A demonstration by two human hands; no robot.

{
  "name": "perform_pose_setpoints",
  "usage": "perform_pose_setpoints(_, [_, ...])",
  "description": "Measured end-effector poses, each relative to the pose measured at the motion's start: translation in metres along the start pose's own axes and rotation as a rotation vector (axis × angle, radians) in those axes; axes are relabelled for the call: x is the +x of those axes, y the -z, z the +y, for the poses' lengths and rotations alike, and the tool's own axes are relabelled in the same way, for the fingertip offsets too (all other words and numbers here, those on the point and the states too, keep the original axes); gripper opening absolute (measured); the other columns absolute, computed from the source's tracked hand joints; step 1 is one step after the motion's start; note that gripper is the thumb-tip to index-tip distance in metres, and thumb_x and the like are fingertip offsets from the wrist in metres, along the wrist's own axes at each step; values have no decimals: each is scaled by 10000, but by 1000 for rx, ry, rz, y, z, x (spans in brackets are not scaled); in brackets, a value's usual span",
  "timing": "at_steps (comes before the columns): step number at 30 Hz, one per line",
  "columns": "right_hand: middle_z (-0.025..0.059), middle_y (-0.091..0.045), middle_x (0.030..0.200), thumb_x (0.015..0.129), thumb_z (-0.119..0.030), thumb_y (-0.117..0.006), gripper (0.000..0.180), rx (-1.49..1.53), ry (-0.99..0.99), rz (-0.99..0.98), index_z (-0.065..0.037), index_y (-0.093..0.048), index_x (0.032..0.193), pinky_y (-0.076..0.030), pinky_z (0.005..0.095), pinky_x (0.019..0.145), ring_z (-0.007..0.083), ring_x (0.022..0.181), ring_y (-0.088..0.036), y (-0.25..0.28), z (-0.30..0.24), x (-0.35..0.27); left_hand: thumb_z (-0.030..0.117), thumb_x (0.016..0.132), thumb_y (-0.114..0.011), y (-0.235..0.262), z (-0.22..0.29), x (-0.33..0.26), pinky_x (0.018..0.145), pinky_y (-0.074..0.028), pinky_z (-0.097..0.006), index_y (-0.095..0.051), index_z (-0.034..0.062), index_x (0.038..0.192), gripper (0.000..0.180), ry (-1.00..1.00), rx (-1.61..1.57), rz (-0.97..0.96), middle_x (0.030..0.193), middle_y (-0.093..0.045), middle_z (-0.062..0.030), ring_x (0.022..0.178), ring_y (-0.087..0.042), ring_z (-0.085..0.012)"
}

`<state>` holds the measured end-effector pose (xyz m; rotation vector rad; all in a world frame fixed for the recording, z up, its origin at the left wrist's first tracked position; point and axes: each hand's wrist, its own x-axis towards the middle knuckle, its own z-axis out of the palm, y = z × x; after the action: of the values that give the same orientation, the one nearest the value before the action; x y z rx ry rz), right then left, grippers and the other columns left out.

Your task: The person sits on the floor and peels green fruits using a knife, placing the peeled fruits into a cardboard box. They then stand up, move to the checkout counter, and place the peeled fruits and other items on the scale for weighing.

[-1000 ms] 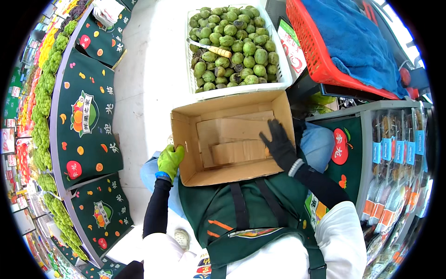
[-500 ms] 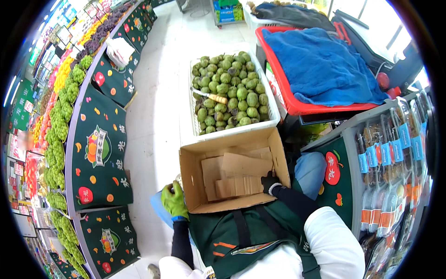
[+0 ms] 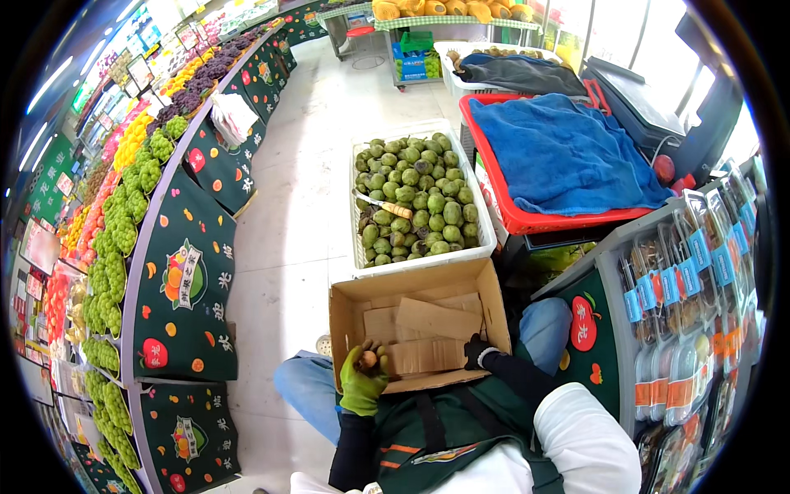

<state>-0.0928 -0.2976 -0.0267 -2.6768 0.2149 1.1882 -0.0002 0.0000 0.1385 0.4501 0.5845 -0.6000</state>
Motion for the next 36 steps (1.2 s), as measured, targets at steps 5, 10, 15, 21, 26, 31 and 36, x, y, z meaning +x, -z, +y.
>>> perform_pose_setpoints(5, [178, -587, 971, 608, -459, -790, 545, -39, 153, 129, -37, -702, 941, -495, 403, 832, 340, 959, -549, -21, 30, 18, -1, 805, -689, -3, -35, 0, 864, -515, -276, -557, -60, 1098, 326, -827, 1224, -264, 1061, -642, -120, 1016, -617, -197])
perform_pose_setpoints(10, [170, -641, 1023, 709, -345, -785, 392, 546, 363, 120, -23, -699, 915, -512, 363, 767, 269, 897, -603, 52, 5, -14, 39, 860, -646, 24, -23, 3, 865, -507, -280, -510, -48, 1193, 370, -1011, 1390, -257, 1074, -624, -147, 1005, -619, -196])
perform_pose_setpoints(15, [109, -643, 1053, 855, -95, -681, 339, 2112, 504, -153, -44, -554, 1166, -558, 385, 744, 191, 844, -642, 92, -27, -59, 146, 935, -544, -70, -50, -18, 893, -493, -311, -511, -16, 1222, 330, -642, 722, -149, 1174, -562, -138, 1081, -569, -215])
perform_pose_setpoints(21, [76, -626, 978, 826, -86, -685, 340, 1448, 455, 231, -25, -582, 1144, -555, 318, 757, 199, 814, -650, 95, -70, -28, 140, 866, -585, 41, -28, 69, 693, -455, -234, -598, -2, 1131, 301, -597, 728, 183, 953, -626, -48, 774, -554, -117])
perform_pose_setpoints(26, [138, -528, 1112, 752, -152, -715, 482, 708, 478, 414, -126, -578, 1213, -505, 358, 850, 274, 985, -586, 63, -80, 6, 115, 828, -571, 91, 26, 76, 624, -460, -249, -642, 39, 1042, 237, -921, 1534, 49, 831, -631, -50, 731, -586, -122])
perform_pose_setpoints(31, [242, -486, 1141, 739, -378, -683, 544, 293, 472, 105, -113, -578, 1202, -478, 446, 902, 415, 1002, -572, 49, -118, 8, 148, 761, -561, 48, 21, 72, 750, -512, -383, -620, 37, 1077, 340, -223, 1925, 373, 978, -666, -181, 859, -634, -339])
perform_pose_setpoints(36, [242, -498, 1081, 776, -281, -643, 358, 116, 439, 74, -39, -627, 1039, -486, 461, 840, 403, 926, -569, 23, -124, 14, 226, 756, -625, 54, -1, 108, 732, -528, -449, -558, 65, 1204, 481, -345, 2427, 553, 1016, -666, -169, 893, -657, -327])
